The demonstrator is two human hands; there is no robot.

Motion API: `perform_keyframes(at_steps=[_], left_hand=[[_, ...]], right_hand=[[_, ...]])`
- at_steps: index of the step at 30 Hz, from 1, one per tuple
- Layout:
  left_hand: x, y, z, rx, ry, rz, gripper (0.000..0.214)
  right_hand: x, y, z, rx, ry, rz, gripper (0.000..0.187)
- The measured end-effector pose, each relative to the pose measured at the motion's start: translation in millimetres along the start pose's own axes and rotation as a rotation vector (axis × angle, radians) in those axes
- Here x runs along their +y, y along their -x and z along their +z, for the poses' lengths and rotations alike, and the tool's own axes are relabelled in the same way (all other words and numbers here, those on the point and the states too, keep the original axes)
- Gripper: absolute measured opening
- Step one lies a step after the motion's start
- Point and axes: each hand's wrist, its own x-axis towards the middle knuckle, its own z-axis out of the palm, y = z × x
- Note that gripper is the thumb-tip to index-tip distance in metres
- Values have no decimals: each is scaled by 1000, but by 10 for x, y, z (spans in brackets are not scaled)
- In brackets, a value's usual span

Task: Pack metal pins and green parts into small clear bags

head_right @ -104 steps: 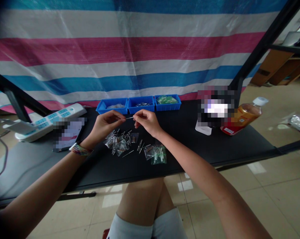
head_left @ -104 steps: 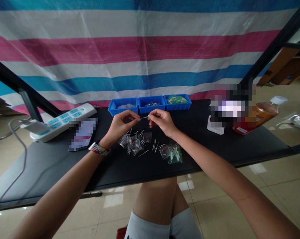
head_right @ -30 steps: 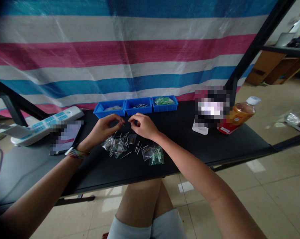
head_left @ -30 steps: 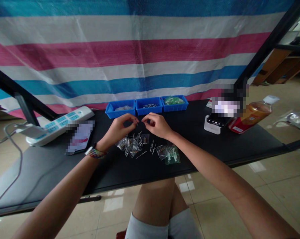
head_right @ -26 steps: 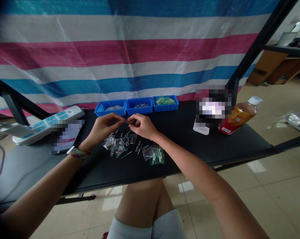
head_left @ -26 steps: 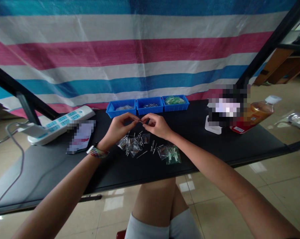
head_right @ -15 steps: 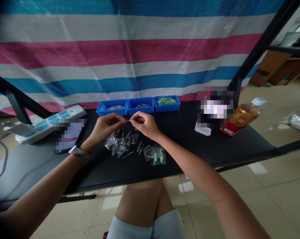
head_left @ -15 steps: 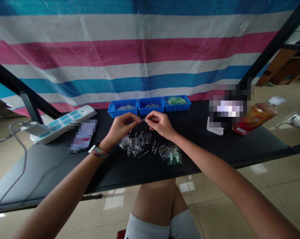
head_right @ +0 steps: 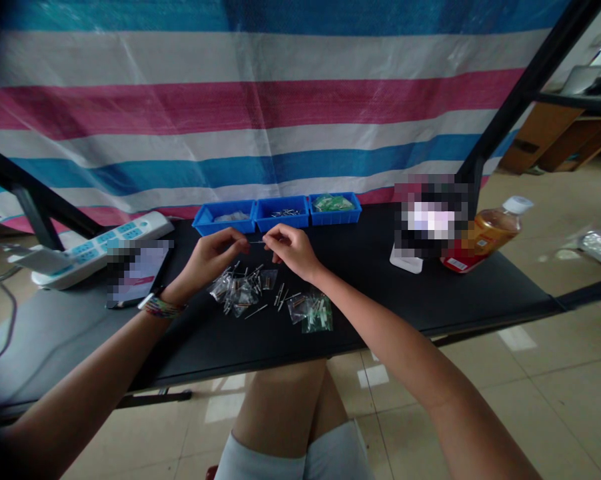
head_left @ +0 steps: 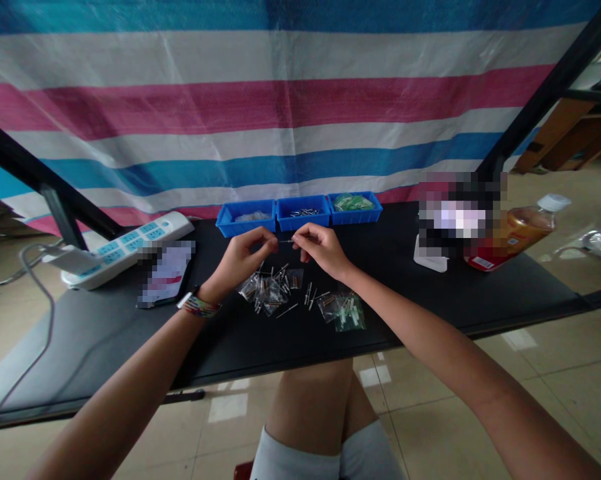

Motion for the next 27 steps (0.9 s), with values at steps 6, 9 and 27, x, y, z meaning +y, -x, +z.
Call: perform_keyframes(at_steps=[6,9,27], left_hand=[[10,12,19,-30,-12,-70,46],[42,8,26,-26,29,-78,49],[-101,0,-50,-142,-202,-43,27]], right_hand=[[-17,-7,-9,11,-123,24,25],[-15,-8,0,13,-116,39,26],[66,-140,-107,210,-27,4,22]])
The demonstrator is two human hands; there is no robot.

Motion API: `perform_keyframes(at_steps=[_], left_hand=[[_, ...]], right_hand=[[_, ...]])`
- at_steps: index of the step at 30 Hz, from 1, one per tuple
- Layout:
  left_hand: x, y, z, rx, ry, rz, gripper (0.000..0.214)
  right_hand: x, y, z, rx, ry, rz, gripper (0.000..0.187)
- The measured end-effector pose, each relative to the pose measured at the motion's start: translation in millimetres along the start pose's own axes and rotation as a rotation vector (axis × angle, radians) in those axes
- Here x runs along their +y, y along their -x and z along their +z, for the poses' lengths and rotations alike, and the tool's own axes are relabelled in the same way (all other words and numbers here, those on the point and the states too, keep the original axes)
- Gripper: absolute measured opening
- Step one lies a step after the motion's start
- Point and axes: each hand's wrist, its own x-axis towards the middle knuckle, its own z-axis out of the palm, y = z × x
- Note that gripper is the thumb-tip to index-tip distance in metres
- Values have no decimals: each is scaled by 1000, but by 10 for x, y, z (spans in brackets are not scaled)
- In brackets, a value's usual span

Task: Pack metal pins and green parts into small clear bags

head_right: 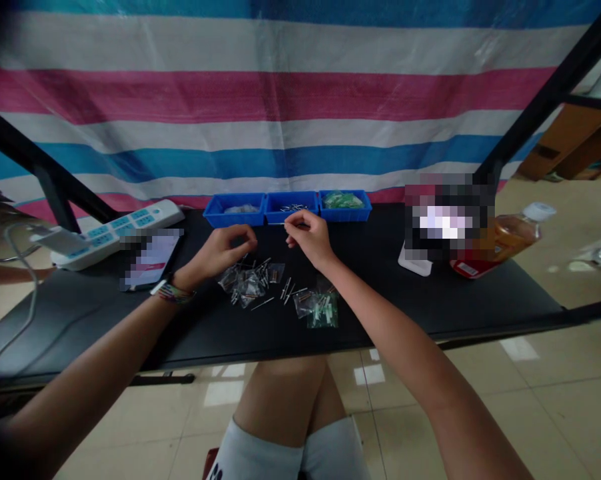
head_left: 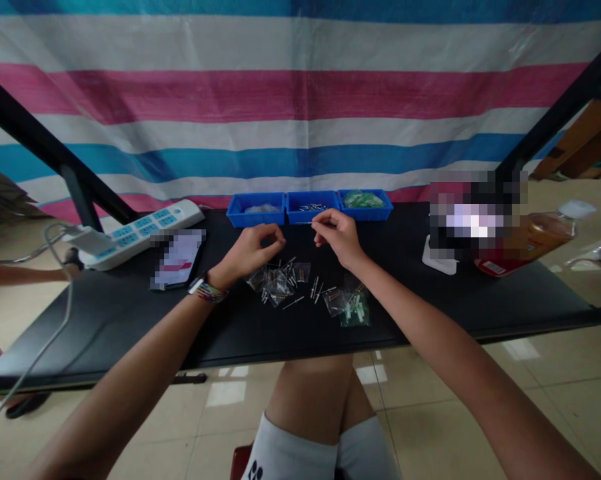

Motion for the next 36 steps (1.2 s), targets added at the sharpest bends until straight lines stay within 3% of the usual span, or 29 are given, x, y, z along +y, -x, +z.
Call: perform_keyframes(at_steps=[6,11,18,25,32,36], left_hand=[[-21,1,82,-149,-130,98,22],[-61,-20,112,-203,-172,120,20],[-53,-22,149,-168,-41,79,21],[-47,-11,165,-61,171,-13,26],[-26,-52,153,92,475,-88,33],[18,-66,149,151,553,-128,37]], right_hand=[[76,-227,-205,310,193,-118,11],[94,-301,-371,367,410,-221,7],[169,-312,-439,212,489,-251,15],[81,-238,-335,143,539,-305,18],[-40,34,-1,-327,313,-173,12],[-77,148,92,-336,283,-140,12]])
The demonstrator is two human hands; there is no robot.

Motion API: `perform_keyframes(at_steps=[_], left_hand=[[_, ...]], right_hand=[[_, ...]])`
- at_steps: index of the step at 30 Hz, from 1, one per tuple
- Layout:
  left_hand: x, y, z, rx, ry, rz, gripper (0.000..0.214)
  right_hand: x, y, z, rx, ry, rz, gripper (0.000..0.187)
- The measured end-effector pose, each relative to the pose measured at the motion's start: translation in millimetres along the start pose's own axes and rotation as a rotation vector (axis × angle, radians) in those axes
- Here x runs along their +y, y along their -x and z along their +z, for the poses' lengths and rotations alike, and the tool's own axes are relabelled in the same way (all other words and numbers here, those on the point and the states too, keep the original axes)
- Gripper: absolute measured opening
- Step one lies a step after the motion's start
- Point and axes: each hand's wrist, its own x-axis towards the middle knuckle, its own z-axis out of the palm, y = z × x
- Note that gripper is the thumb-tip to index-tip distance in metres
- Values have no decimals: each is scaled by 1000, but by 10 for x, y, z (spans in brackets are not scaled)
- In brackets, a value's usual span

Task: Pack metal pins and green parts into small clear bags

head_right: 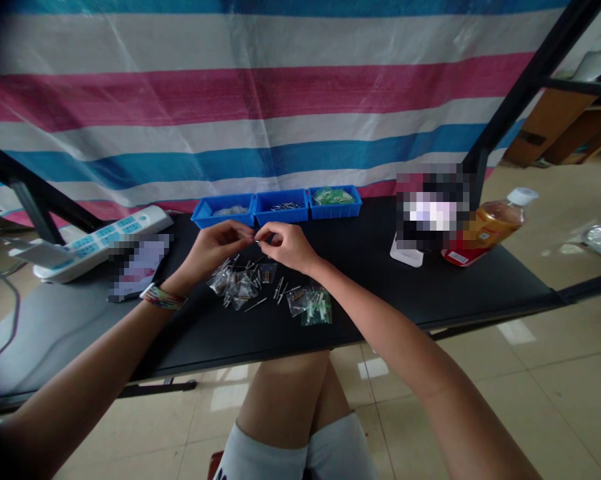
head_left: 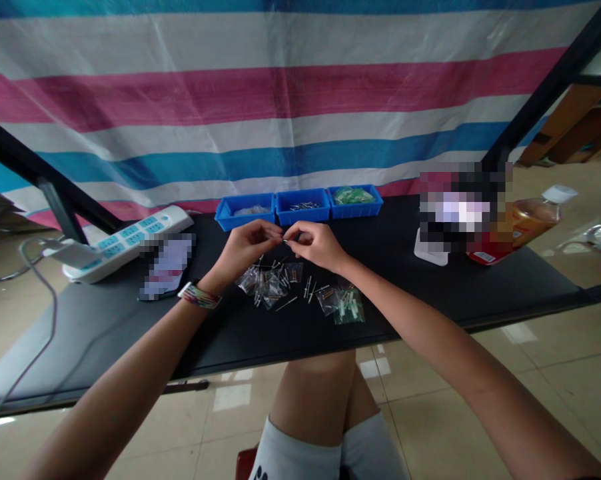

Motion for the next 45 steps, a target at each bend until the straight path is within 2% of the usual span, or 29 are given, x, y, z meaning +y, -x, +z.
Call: perform_keyframes(at_steps=[5,11,17,20,26,31,37,45], left_hand=[[12,6,17,44,8,-10,38],[20,7,3,19,0,-26,40],[50,6,-37,27,-13,10,36],[46,5,-50,32,-45,25,35],[6,7,-45,39,-158,23,43],[1,18,-32,28,-192,37,47],[41,24,-26,9,-225,24,54],[75,38,-37,-52,-217,39,46]], right_hand=[[-25,23,1,77,20,-51,9],[2,8,27,105,47,-82,9],[-15,-17,1,171,-124,16,23],[-3,-26,-26,194,-138,46,33],[33,-26,-22,153,-170,83,49],[-21,-17,-31,130,-261,104,40],[-61,-10,-79,114,-260,101,30],[40,-36,-59,106,-267,120,50]])
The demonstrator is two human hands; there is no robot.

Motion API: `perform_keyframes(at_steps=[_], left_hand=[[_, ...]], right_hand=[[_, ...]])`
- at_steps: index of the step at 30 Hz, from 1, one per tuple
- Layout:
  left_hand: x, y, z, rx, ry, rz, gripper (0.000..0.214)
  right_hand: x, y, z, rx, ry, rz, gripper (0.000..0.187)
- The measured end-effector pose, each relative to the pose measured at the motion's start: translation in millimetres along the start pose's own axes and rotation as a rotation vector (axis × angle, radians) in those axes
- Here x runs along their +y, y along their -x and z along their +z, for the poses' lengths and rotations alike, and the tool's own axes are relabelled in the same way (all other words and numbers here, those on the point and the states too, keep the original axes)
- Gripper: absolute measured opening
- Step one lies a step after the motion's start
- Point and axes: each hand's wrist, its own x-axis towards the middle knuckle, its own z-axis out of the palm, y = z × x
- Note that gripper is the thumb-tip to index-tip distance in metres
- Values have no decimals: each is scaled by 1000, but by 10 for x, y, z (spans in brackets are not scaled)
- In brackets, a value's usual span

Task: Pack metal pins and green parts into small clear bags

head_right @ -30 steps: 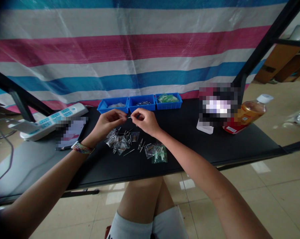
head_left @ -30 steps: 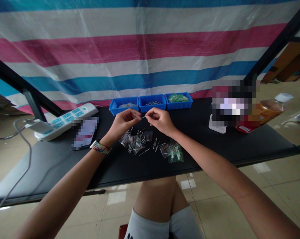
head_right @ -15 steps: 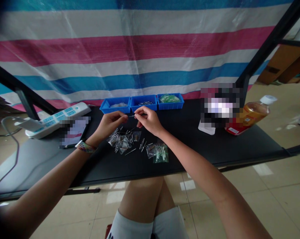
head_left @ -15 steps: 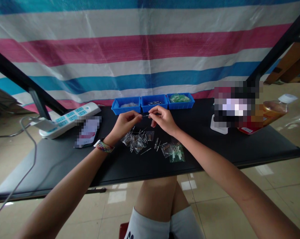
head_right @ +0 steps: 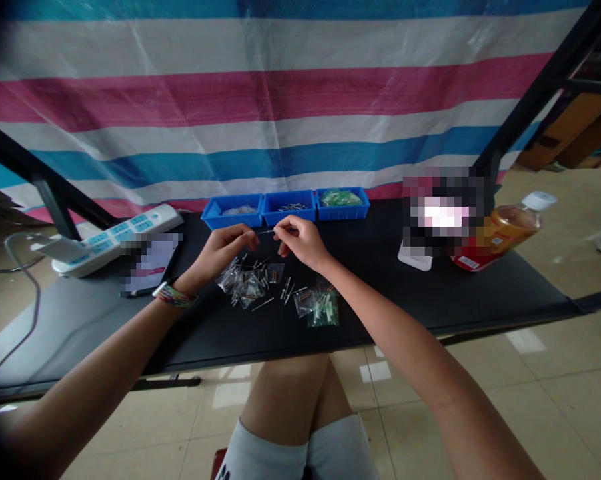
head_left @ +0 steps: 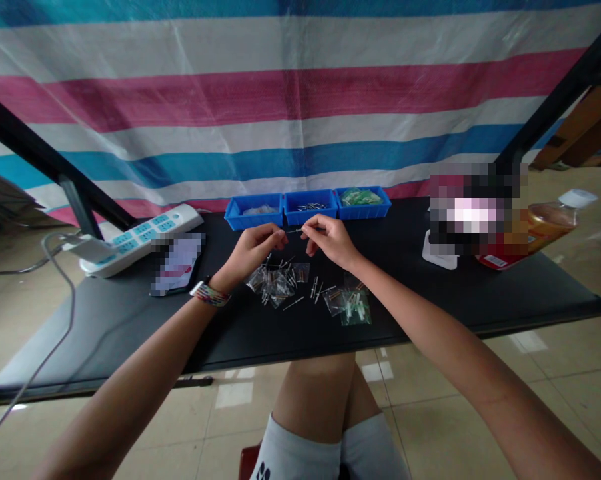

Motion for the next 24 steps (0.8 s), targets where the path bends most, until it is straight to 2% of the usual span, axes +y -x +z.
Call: perform_keyframes(at_steps=[6,12,18,24], left_hand=[[-29,16,-14,-17,-24,51,38],[-18,17,-22,-48,-115,96,51],[2,21,-13,-68,-99,75,60],[-47,11,-9,-71,-98,34,59]], right_hand=[[-22,12,12,-82,-44,39,49],[-66,26,6,-41,-76,28,36],[-88,35,1,-45,-104,6,24],[-51,1,-15,-38,-59,-12,25]])
